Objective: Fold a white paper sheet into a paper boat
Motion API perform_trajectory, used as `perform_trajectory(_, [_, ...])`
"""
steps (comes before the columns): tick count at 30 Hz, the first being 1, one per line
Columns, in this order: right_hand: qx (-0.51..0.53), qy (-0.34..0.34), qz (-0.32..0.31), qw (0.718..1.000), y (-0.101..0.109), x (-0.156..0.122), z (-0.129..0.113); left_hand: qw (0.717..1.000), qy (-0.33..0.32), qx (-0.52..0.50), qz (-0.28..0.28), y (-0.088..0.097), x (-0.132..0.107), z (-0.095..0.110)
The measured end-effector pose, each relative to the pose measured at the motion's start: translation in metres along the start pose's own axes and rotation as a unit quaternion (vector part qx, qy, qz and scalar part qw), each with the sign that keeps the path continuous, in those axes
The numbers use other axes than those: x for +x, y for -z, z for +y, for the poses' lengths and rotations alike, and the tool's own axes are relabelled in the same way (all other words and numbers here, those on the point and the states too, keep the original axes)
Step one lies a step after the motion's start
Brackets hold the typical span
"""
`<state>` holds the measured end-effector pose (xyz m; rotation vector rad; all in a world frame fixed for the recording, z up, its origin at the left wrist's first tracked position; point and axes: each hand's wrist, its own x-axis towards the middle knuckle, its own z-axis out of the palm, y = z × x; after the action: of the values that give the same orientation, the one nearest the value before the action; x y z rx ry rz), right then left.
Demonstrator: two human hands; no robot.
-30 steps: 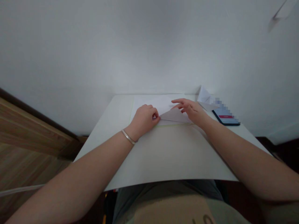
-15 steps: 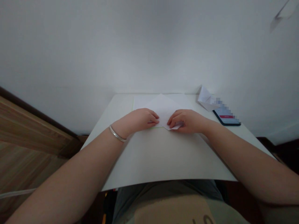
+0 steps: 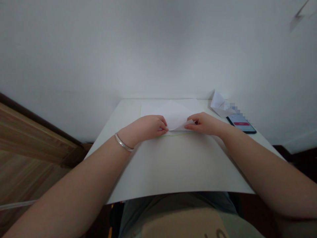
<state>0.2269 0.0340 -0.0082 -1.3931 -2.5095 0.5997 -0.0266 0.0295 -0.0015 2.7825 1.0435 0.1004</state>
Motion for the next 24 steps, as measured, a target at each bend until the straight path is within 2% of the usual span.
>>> perform_trajectory(4, [-0.019, -0.056, 0.018, 0.998, -0.001, 0.008, 0.004, 1.000, 0.017, -0.007, 0.011, -0.001, 0.003, -0.001])
perform_trajectory(11, [-0.120, -0.066, 0.103, 0.985, -0.017, 0.021, 0.003, 1.000, 0.013, -0.002, 0.018, -0.003, 0.010, -0.005])
perform_trajectory(16, [-0.181, -0.101, 0.108, 0.972, -0.021, 0.028, 0.003, 1.000, 0.000, -0.003, 0.016, -0.002, 0.014, -0.007])
perform_trajectory(24, [-0.183, -0.120, 0.109, 0.970, -0.024, 0.035, 0.009, 0.999, 0.022, 0.007, 0.031, -0.008, 0.022, -0.011])
